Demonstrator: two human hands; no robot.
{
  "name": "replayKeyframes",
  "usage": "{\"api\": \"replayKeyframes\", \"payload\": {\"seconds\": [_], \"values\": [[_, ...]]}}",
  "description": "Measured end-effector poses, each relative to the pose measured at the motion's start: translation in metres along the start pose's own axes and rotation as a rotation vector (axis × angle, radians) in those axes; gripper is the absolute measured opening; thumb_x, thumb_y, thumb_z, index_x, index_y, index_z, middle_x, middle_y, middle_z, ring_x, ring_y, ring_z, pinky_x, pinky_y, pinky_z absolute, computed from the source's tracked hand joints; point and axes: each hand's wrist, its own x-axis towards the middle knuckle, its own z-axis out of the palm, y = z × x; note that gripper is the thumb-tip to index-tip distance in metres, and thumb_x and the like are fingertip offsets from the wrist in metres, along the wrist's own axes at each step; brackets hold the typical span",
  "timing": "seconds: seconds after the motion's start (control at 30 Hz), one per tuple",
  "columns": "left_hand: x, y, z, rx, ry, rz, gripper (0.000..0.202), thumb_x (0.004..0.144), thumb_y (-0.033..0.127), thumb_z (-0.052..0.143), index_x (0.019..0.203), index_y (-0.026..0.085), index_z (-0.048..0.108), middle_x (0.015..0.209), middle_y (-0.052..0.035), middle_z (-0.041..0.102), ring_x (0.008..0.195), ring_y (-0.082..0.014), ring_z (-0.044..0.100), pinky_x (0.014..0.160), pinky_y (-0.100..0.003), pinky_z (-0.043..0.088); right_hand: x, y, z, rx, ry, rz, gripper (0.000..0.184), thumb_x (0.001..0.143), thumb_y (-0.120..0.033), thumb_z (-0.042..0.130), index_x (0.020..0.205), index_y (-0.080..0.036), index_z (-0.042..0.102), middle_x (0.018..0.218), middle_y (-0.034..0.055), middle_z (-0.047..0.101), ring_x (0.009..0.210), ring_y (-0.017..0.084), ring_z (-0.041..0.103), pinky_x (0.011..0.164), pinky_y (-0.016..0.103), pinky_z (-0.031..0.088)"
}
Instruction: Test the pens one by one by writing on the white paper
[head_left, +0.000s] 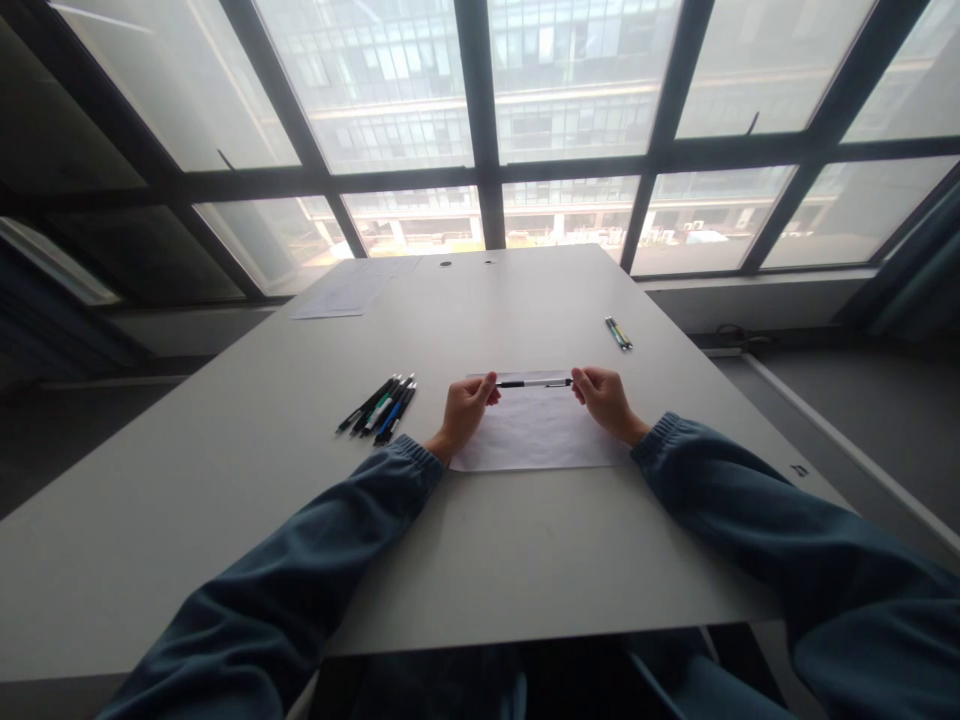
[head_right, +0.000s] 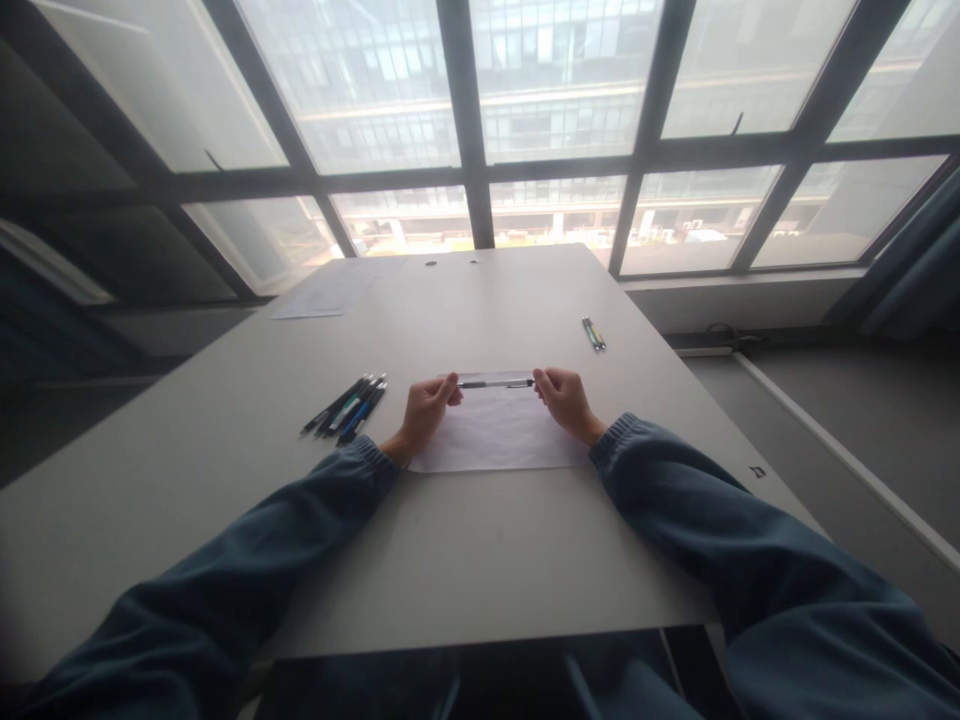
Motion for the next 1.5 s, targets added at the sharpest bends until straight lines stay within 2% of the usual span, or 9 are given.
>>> {"api": "replayKeyframes", "payload": {"seconds": [0.3,0.47,0.57,0.73,1.0,1.2,1.3,1.4,1.5], "values": [[0.001,-0.001,0.000,0.005,0.004,0.026,0.043,0.083,0.056,0.070,0.072,0.014,0.074,0.066,-0.0063,0.070,0.062,-0.0156,0.062,0.060,-0.026,0.048,0.003,0.005,0.003,0.069,0.007,0.027,0.045,0.089,-0.060,0.059,0.073,-0.019,0.061,0.060,-0.0001,0.060,0.051,0.012,0.053,0.047,0.023,0.042],[0.002,-0.002,0.000,0.043,0.020,0.054,0.036,0.082,0.051,0.072,0.078,0.015,0.076,0.074,-0.0068,0.074,0.068,-0.0169,0.065,0.063,-0.026,0.049,0.004,0.009,0.005,0.132,-0.061,0.074,0.045,0.085,-0.060,0.063,0.090,-0.016,0.069,0.064,0.0017,0.064,0.054,0.013,0.058,0.048,0.024,0.045],[0.001,-0.001,0.000,0.061,0.025,0.068,0.031,0.082,0.047,0.074,0.084,0.016,0.077,0.081,-0.0077,0.076,0.074,-0.0183,0.067,0.068,-0.027,0.051,0.003,0.009,0.004,0.098,-0.111,0.037,0.044,0.084,-0.057,0.066,0.096,-0.015,0.071,0.065,0.0020,0.065,0.055,0.013,0.057,0.051,0.025,0.046],[0.000,0.002,0.001,0.124,0.007,0.106,0.027,0.083,0.043,0.073,0.090,0.018,0.078,0.089,-0.0080,0.076,0.080,-0.0186,0.068,0.068,-0.027,0.051,0.002,0.010,0.004,0.007,-0.088,-0.015,0.041,0.080,-0.056,0.072,0.091,-0.017,0.075,0.068,0.0038,0.068,0.057,0.015,0.058,0.051,0.026,0.045],[-0.002,0.006,0.000,0.159,-0.024,0.201,0.024,0.086,0.037,0.071,0.101,0.020,0.077,0.092,-0.0065,0.073,0.078,-0.0158,0.065,0.065,-0.025,0.050,0.002,0.008,0.003,0.055,-0.070,-0.010,0.037,0.084,-0.055,0.069,0.083,-0.018,0.074,0.065,0.0027,0.066,0.056,0.015,0.058,0.053,0.027,0.045],[-0.002,0.003,-0.001,0.216,-0.062,0.305,0.014,0.089,0.031,0.068,0.094,0.020,0.076,0.088,-0.0049,0.072,0.076,-0.0144,0.063,0.066,-0.025,0.049,0.001,-0.001,0.001,-0.008,-0.079,-0.048,0.045,0.091,-0.052,0.060,0.062,-0.018,0.062,0.053,-0.0009,0.055,0.052,0.012,0.050,0.054,0.026,0.039],[-0.001,0.001,-0.002,0.228,-0.079,0.353,0.012,0.089,0.029,0.070,0.095,0.021,0.076,0.087,-0.0038,0.071,0.073,-0.0136,0.062,0.065,-0.025,0.050,0.001,-0.005,0.000,-0.021,-0.070,-0.054,0.048,0.093,-0.050,0.058,0.057,-0.018,0.057,0.051,-0.0016,0.053,0.049,0.011,0.047,0.054,0.026,0.037],[-0.001,0.000,-0.002,0.247,-0.070,0.374,0.011,0.090,0.029,0.069,0.094,0.021,0.075,0.085,-0.0034,0.071,0.071,-0.0135,0.062,0.064,-0.025,0.049,0.001,-0.003,0.000,0.005,-0.083,-0.036,0.049,0.092,-0.052,0.058,0.058,-0.017,0.058,0.051,-0.0014,0.053,0.049,0.010,0.045,0.053,0.025,0.036],[0.000,-0.001,-0.002,0.268,-0.046,0.378,0.013,0.091,0.032,0.068,0.091,0.020,0.074,0.082,-0.0028,0.070,0.070,-0.0136,0.061,0.063,-0.026,0.049,0.001,0.003,0.002,0.065,-0.124,-0.001,0.043,0.088,-0.055,0.063,0.070,-0.016,0.067,0.053,-0.0016,0.055,0.049,0.011,0.046,0.050,0.025,0.036]]}}
